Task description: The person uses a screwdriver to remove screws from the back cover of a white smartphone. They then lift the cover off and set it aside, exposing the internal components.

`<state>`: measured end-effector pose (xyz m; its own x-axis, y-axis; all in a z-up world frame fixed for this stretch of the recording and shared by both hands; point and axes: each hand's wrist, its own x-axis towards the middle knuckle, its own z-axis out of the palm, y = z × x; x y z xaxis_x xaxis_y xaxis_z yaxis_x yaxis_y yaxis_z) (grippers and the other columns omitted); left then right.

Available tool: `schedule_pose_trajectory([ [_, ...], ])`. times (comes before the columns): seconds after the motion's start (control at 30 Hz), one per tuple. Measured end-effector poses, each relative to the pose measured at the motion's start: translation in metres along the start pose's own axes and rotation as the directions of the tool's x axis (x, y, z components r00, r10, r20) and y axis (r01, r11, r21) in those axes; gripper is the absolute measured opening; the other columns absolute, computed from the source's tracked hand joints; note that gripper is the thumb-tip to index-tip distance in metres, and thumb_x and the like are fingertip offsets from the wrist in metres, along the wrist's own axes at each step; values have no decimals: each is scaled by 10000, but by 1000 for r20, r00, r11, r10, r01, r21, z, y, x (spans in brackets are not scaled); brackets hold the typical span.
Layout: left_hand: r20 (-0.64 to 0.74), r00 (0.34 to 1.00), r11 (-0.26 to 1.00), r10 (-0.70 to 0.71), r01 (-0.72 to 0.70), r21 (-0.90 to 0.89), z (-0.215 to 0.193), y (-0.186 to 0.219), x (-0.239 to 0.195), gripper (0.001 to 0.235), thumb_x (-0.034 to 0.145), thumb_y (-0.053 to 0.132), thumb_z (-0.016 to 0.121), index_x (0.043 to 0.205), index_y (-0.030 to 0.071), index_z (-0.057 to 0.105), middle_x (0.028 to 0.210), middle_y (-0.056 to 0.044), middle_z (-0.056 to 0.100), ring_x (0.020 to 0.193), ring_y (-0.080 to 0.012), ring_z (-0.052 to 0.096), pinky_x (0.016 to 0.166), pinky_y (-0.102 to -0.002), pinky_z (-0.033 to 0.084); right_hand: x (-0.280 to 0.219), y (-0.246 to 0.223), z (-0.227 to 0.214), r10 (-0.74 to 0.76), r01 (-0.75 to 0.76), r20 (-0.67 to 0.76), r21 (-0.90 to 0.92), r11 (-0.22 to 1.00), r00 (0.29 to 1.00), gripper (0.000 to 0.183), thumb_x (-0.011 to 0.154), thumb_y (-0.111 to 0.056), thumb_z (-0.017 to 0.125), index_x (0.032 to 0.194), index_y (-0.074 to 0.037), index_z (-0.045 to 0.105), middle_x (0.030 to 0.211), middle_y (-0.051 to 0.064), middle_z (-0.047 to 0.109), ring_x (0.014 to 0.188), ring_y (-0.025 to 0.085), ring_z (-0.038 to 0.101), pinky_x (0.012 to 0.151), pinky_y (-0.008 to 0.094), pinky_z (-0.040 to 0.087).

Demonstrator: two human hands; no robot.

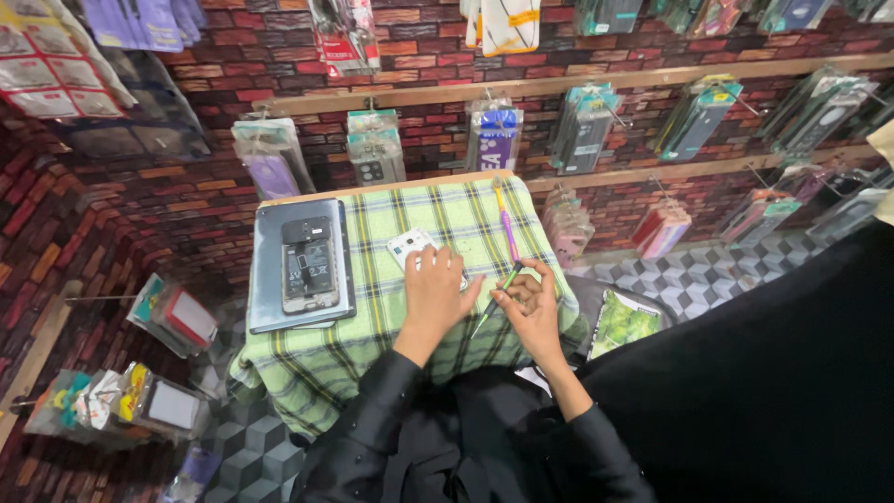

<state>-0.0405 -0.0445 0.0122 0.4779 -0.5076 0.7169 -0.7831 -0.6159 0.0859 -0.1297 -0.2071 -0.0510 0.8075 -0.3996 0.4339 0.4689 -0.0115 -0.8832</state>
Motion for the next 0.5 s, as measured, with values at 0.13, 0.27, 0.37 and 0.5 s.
schedule_pose_trajectory([
  [0.13,106,990,995,-88,83,50,-7,13,-18,406,833,409,747,988,38,686,934,-121,612,932,-317,558,848,-487,414,0,2,0,-16,16,6,2,1000,1000,672,906,64,709,1445,-76,333,1085,110,638,1011,165,675,904,299,585],
  [0.27,117,980,986,-162,156,56,-1,18,-37,286,893,311,730,1051,80,670,967,-84,607,962,-286,558,825,-436,424,0,12,-6,-18,18,15,-25,1000,1000,667,938,76,708,1469,-70,332,1110,118,621,1015,167,647,925,304,560],
  [0.37,89,985,989,-148,147,23,-9,23,-49,347,877,251,723,1164,67,659,985,-77,603,971,-276,556,815,-409,435,-4,14,-9,4,-4,30,7,1000,1000,669,938,73,695,1474,-76,323,1120,120,620,1043,178,669,951,315,580],
  [0.5,89,989,985,-114,124,-121,-41,27,-59,526,793,287,762,1224,16,632,972,-119,587,922,-316,542,742,-437,432,3,5,-4,-32,31,31,28,999,999,686,899,86,705,1447,-75,324,1104,135,642,1036,194,689,938,328,585],
])
